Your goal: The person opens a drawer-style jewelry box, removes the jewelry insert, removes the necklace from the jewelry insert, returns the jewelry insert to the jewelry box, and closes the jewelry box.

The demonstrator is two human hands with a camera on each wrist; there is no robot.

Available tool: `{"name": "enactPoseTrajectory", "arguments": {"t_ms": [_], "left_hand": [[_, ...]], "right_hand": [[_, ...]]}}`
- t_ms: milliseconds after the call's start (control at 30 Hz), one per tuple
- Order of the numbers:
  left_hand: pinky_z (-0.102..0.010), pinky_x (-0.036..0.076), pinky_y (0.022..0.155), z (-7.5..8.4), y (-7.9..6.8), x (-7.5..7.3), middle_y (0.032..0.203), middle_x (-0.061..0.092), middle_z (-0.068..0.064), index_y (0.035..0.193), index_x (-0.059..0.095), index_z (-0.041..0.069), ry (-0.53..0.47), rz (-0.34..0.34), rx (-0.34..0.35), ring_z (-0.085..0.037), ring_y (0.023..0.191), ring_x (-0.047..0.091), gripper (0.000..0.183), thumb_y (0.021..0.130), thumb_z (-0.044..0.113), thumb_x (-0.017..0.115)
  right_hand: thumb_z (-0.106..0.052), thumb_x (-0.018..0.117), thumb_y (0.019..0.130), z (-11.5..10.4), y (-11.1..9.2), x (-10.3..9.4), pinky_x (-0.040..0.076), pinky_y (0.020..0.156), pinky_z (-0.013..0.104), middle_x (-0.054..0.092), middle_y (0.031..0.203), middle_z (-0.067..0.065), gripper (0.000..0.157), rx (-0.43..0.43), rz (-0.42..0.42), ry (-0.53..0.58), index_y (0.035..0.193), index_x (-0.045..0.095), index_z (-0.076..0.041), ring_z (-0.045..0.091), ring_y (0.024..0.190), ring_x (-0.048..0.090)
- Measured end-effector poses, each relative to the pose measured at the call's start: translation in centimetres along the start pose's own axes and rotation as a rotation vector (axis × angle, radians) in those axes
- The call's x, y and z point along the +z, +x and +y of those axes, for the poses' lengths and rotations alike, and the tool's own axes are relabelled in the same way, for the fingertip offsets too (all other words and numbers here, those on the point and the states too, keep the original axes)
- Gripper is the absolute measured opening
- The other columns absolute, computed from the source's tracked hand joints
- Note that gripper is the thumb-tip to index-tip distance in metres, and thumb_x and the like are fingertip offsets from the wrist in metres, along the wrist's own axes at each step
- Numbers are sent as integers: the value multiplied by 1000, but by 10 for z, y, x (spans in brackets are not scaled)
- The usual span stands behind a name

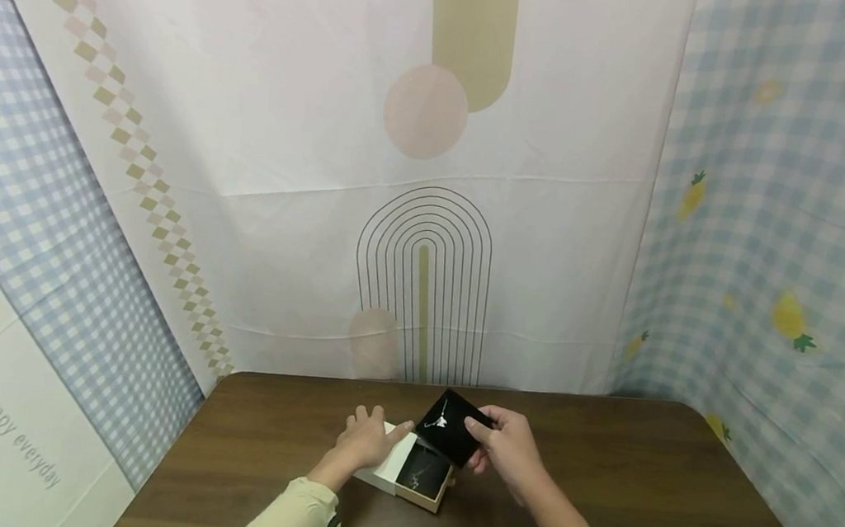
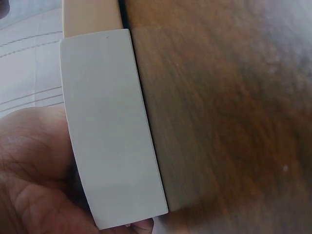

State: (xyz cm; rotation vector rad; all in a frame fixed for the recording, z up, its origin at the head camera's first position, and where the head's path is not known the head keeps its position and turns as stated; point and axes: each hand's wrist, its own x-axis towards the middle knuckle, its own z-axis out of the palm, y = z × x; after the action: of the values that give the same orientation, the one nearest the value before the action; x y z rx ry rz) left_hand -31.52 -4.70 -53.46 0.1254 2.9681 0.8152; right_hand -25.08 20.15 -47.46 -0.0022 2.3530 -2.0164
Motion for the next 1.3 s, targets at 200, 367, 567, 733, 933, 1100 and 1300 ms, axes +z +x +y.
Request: {"name": "enactPoseTrajectory", "arguments": {"t_ms": [200, 367, 567, 733, 933, 1100, 1300], "left_hand": [[-61, 53, 94, -2, 1, 2, 142, 49, -35, 152, 49, -7, 7, 5, 5, -48, 127, 52, 87, 103, 65, 56], [-61, 52, 96, 0, 0, 0, 143, 48, -34, 152, 49, -6, 2, -1, 2, -49, 128, 52, 86, 103, 64, 57], [-62, 52, 97, 2, -1, -2, 143, 48, -35, 152, 49, -7, 4, 7, 12, -49, 128, 52, 85, 103, 63, 58], [-62, 52, 96, 1, -1, -1, 141, 49, -35, 151, 49, -7, 9, 11, 13, -49, 127, 52, 85, 103, 63, 59], [-63, 52, 96, 0, 1, -1, 143, 48, -35, 151, 49, -8, 5, 4, 13, -49, 128, 52, 87, 103, 63, 59], [-63, 52, 99, 1, 0, -2, 147, 47, -36, 153, 48, -7, 4, -6, 6, -51, 133, 50, 87, 103, 63, 57], [-62, 52, 100, 1, -3, -1, 147, 47, -37, 153, 48, -7, 0, -3, -5, -51, 134, 51, 88, 103, 64, 58]], "right_hand": [[-14, 69, 102, -18, -1, -8, 60, 55, 32, 70, 83, 7, 31, -24, 21, 11, 120, 64, 10, 16, 57, 64], [-16, 69, 104, -38, -2, -22, 60, 57, 32, 67, 77, -1, 29, -39, 47, 50, 120, 64, 8, 15, 58, 64], [-18, 67, 106, -62, -6, -38, 58, 57, 29, 67, 76, -4, 18, -73, 81, 87, 108, 64, -1, 13, 59, 64], [-21, 67, 107, -77, -7, -50, 58, 56, 28, 69, 77, -5, 15, -123, 91, 98, 106, 65, -6, 11, 59, 64], [-23, 68, 106, -86, -9, -61, 57, 54, 26, 67, 76, -4, 12, -164, 120, 116, 104, 67, -11, 11, 58, 64], [-20, 68, 106, -84, -9, -63, 57, 54, 27, 68, 74, -4, 12, -173, 131, 104, 100, 68, -9, 11, 57, 64], [-19, 68, 106, -77, -7, -63, 57, 54, 27, 69, 74, -4, 13, -154, 144, 92, 100, 67, -8, 12, 57, 64]]}}
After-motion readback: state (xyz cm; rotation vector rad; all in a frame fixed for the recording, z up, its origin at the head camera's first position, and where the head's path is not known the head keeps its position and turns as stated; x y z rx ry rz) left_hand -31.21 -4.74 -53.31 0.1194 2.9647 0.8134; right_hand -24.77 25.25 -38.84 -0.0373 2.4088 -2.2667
